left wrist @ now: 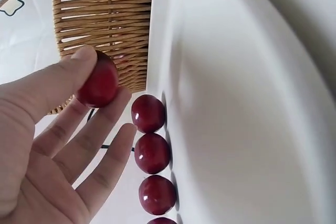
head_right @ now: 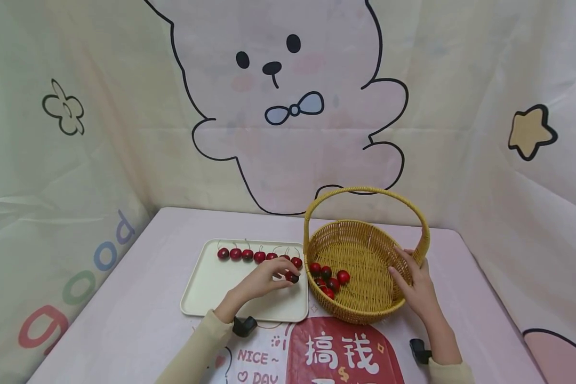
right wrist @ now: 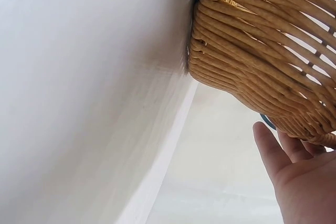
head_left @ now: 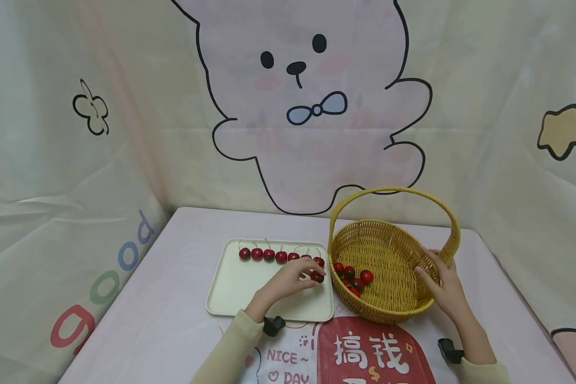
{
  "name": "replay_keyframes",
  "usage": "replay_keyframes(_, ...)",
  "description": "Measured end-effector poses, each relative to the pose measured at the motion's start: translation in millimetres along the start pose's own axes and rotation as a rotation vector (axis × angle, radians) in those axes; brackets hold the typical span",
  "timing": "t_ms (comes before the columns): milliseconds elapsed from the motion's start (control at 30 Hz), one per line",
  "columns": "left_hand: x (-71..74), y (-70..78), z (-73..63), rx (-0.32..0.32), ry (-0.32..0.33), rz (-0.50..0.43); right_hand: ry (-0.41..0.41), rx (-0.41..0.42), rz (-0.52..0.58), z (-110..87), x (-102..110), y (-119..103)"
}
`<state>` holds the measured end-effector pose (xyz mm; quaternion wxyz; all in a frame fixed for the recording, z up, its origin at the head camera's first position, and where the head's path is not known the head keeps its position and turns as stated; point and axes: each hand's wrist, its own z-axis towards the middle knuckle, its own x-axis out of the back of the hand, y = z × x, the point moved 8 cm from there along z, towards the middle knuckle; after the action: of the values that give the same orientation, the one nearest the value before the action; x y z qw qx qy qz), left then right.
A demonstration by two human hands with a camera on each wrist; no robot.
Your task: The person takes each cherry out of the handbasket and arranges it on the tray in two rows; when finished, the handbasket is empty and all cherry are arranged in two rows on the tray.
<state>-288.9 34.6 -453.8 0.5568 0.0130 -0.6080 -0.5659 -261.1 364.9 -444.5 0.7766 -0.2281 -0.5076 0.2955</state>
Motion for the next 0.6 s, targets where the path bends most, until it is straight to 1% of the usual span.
replay_keyframes(100,-2.3,-4.2,-1.1,0.019,-0.004,0.034,0.002,0.001,-0.002,0.3,0,0)
replay_keyframes(200,-4.9,-7.6,-2.6,0.036,-0.014,0.017,0.003,0.004,-0.002,1.5,0,-1)
replay_keyframes(367,-10.3,-9.2,-3.0,0.042,-0.043,-0.010,0.007,0.019,-0.003,1.1,0,-1)
replay_keyframes(500,-13.6,-8.0,-2.9,0.048,-0.074,-0.014,0.002,0.015,-0.002,1.2,0,-1)
replay_keyframes(600,-15.3,-7.8,-2.8,0.048,-0.096,0.001,-0.001,0.000,-0.007,1.7,0,-1)
